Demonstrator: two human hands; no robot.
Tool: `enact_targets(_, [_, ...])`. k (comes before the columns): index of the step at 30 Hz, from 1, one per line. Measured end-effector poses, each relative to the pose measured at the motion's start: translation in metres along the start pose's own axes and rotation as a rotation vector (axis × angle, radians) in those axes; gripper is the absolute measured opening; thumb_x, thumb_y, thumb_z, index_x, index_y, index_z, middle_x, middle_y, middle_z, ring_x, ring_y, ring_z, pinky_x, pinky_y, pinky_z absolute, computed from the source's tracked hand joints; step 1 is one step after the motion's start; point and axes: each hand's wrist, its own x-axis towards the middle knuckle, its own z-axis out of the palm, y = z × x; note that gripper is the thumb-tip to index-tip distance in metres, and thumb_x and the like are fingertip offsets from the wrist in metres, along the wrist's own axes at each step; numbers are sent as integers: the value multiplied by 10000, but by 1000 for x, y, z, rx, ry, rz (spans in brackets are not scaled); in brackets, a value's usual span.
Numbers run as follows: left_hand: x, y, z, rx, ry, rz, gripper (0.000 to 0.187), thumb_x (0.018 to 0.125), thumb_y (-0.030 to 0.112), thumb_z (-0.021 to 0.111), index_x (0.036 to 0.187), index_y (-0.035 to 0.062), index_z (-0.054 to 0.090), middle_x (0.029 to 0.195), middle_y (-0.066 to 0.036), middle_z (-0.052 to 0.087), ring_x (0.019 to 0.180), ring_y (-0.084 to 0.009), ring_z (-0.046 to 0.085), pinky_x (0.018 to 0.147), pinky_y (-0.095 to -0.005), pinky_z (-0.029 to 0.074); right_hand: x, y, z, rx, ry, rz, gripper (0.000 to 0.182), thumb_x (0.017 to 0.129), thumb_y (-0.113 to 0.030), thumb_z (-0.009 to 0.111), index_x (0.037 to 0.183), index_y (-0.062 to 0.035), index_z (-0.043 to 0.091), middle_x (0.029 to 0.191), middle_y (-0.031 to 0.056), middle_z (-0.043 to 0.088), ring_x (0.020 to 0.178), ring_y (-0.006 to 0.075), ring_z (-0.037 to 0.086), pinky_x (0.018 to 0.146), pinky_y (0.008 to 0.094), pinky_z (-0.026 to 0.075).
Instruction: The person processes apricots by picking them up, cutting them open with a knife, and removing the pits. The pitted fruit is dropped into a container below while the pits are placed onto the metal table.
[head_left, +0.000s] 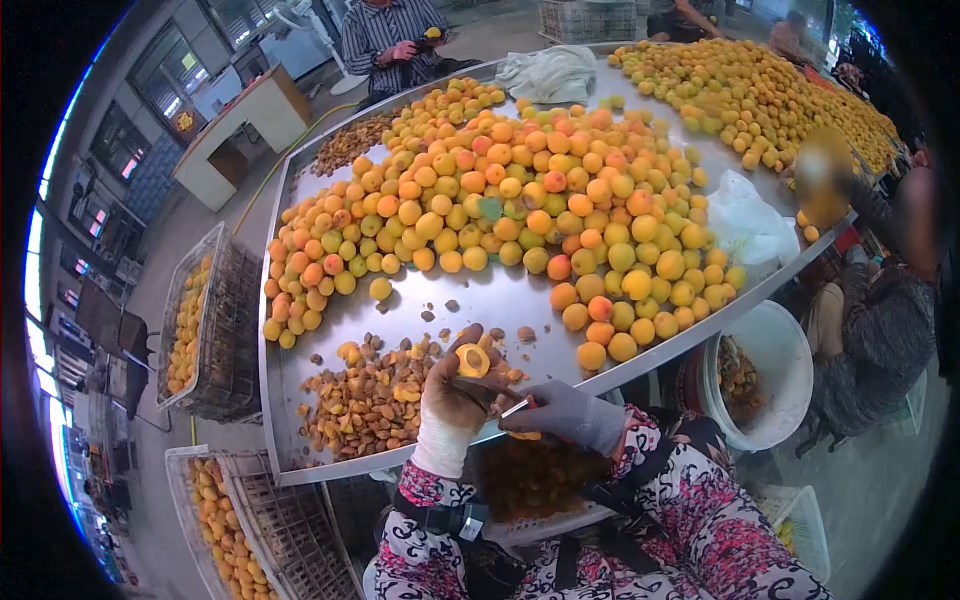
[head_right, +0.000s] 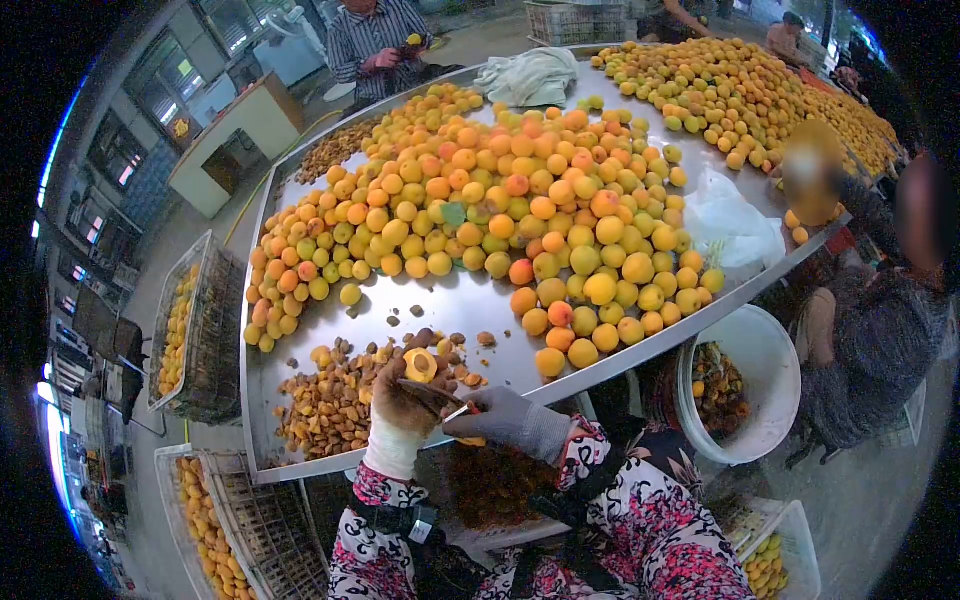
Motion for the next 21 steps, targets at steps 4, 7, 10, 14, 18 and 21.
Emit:
enact_targets(4, [-6,3,1,5,-140,-29,504,829,298,486,1268,61,409,1067,-104,530,818,-241,568,669,-365,478,7,12,-2,-156,-110,-73,362,764,-342,666,971,-47,631,799,43,608,752,76,535,679,217,431])
enact_targets(7, [-8,2,2,-19,-153,-47,538,820,312,499,1269,34,397,1049,-107,537,821,-236,566,686,-386,472,4,9,-1,-276,-77,-184,328,766,-293,659,984,-50,629,782,43,604,739,73,544,661,205,429])
enact_targets(10, [-2,-3,-2,38,-21,-12,551,815,334,503,1268,38,400,995,-115,555,792,-240,571,699,-391,471,4,1,-16,-31,112,-175,262,769,-260,649,875,-22,629,688,41,583,602,77,538,540,202,416])
enact_targets(14, [-1,-15,3,0,-176,-137,566,766,322,547,1235,26,435,911,-129,569,776,-250,553,752,-398,452,-9,-33,-27,654,414,-312,281,854,-247,520,647,-58,515,511,15,459,407,98,421,388,224,312])
enact_targets(18, [-3,-35,10,93,-151,-175,590,729,311,544,1228,16,433,915,-130,561,812,-248,543,758,-389,449,-1,-35,-38,860,520,-566,358,880,-281,493,586,-89,425,473,0,364,379,120,345,384,255,275])
enact_targets(21, [-8,-44,24,169,-100,-140,545,776,336,517,1209,14,443,916,-114,555,809,-238,533,746,-368,449,-3,-39,-41,997,454,-697,324,866,-276,563,618,-96,460,459,-4,405,366,93,393,366,243,325])
